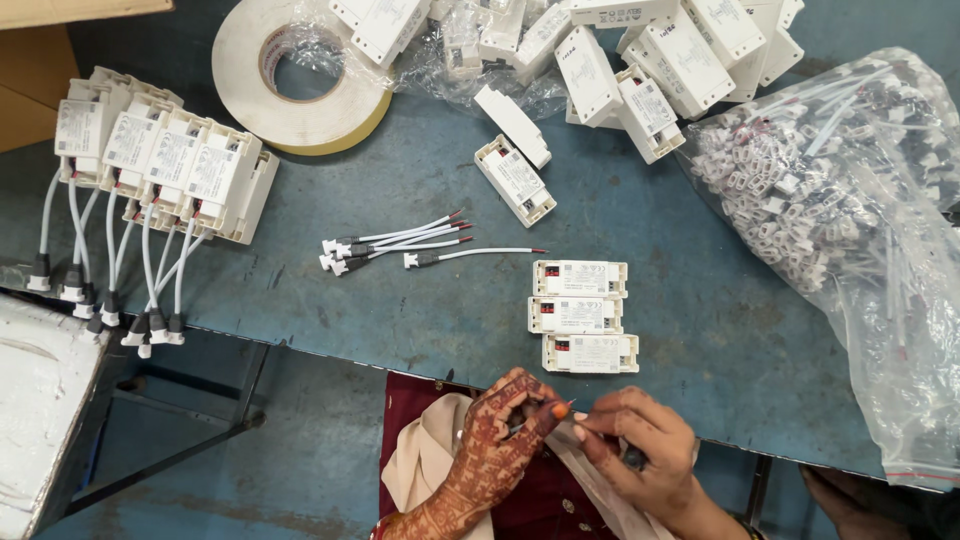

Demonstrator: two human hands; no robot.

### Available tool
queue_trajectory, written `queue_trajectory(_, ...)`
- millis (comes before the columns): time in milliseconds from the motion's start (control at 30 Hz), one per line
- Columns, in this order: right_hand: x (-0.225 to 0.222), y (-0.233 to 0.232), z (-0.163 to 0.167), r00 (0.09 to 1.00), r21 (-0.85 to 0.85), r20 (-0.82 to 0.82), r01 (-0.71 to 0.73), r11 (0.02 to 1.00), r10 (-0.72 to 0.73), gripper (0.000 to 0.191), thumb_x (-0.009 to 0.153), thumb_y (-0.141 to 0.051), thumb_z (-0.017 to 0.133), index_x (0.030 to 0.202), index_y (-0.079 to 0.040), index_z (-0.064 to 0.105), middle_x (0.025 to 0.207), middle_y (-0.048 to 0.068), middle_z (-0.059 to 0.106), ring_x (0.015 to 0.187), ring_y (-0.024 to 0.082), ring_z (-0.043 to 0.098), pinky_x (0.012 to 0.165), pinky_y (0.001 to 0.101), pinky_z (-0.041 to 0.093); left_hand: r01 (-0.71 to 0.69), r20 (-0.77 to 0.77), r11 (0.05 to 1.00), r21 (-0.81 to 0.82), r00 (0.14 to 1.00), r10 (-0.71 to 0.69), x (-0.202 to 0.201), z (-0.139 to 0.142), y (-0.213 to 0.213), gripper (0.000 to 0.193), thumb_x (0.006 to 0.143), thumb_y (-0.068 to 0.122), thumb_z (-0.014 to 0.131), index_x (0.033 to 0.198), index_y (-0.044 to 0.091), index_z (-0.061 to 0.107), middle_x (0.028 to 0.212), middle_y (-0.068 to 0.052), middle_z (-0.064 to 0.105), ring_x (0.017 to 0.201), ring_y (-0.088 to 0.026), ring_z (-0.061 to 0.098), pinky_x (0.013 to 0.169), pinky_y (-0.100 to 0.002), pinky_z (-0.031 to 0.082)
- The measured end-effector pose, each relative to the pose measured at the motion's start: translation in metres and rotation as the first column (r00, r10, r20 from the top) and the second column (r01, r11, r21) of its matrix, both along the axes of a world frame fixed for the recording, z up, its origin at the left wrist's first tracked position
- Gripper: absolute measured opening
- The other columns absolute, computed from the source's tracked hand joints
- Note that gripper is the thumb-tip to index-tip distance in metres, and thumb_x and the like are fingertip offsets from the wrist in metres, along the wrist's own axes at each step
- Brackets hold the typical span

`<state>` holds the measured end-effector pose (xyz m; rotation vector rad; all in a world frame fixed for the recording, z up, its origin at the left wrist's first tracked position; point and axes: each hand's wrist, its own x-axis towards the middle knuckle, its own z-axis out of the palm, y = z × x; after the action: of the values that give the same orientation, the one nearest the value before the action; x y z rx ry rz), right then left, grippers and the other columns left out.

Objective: The person attaches wire connectors to white LED driver modules at a workbench, using a handheld tool to work on each module, then stacks the finished modules in a pile on the table. They repeatedly pick new modules from a pile and set completed ones aside.

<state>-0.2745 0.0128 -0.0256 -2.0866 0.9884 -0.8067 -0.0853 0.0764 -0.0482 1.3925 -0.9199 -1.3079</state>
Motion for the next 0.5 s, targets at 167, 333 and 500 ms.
queue_trajectory(167,-0.005,-0.007,0.002,0.996,-0.117,0.04,-0.079,0.99,0.085,0.023,0.073,-0.006,0.085,0.093,-0.005,0.074,0.092,0.008,0.07,0.081,0.017,0.072,0.066,0.0279,0.057,0.035,-0.117,0.999,-0.035,0.992,-0.039,-0.005,-0.023,0.005,0.014,0.095,0.012,0.073,0.102,0.002,0.067,0.095,-0.002,0.069,0.075,-0.008,0.059,0.068,-0.025,0.051)
queue_trajectory(333,-0.009,-0.02,0.0,0.981,-0.149,0.006,-0.19,0.97,0.193,0.031,0.063,0.003,0.08,0.092,-0.009,0.074,0.09,0.005,0.071,0.078,0.017,0.073,0.063,0.0279,0.057,0.111,-0.281,0.99,0.09,0.956,-0.082,-0.008,-0.031,0.008,0.013,0.098,0.012,0.072,0.104,0.001,0.07,0.094,-0.003,0.066,0.078,-0.007,0.053,0.07,-0.025,0.047)
queue_trajectory(500,-0.014,-0.02,-0.011,0.976,-0.237,-0.047,-0.216,0.947,0.21,0.032,0.061,0.001,0.084,0.088,-0.007,0.07,0.09,0.007,0.07,0.073,0.018,0.071,0.057,0.0286,0.053,0.153,-0.145,0.987,0.053,0.979,-0.144,-0.004,-0.021,0.009,0.011,0.1,0.013,0.07,0.103,0.003,0.07,0.094,-0.004,0.065,0.079,-0.01,0.057,0.07,-0.025,0.049)
